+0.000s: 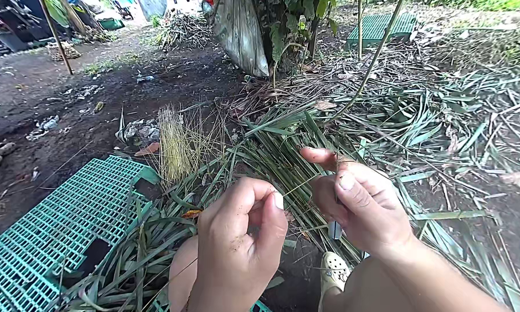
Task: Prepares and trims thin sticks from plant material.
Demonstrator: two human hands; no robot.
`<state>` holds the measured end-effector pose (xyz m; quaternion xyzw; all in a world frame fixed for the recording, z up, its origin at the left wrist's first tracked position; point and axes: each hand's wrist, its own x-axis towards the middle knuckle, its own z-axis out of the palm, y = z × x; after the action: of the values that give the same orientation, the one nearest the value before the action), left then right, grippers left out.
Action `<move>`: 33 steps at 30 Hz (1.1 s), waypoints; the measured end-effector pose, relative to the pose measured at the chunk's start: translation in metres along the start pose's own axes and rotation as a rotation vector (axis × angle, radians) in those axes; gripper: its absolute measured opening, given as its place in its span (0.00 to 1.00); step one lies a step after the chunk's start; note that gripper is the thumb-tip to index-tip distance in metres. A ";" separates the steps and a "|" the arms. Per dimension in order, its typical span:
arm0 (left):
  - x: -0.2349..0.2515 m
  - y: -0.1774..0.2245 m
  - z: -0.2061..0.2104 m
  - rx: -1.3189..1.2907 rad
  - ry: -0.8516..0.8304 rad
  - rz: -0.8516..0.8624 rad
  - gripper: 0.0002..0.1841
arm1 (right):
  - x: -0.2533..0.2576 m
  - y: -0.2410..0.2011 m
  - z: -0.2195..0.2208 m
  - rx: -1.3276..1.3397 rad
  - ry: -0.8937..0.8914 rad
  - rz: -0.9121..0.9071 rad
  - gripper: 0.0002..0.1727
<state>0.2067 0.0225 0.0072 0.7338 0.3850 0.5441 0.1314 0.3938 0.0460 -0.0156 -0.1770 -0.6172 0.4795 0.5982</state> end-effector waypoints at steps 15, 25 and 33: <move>-0.001 0.003 -0.004 -0.034 -0.013 -0.050 0.10 | 0.002 -0.004 -0.013 -0.135 0.033 -0.040 0.20; -0.001 0.003 0.000 -0.062 0.018 -0.050 0.10 | -0.004 0.006 0.004 -0.093 -0.074 -0.078 0.16; -0.002 0.003 -0.002 -0.048 0.011 -0.019 0.10 | -0.003 0.001 -0.002 -0.153 0.002 -0.073 0.15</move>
<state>0.2064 0.0188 0.0084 0.7238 0.3796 0.5558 0.1518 0.3958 0.0441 -0.0183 -0.2000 -0.6577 0.4085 0.6005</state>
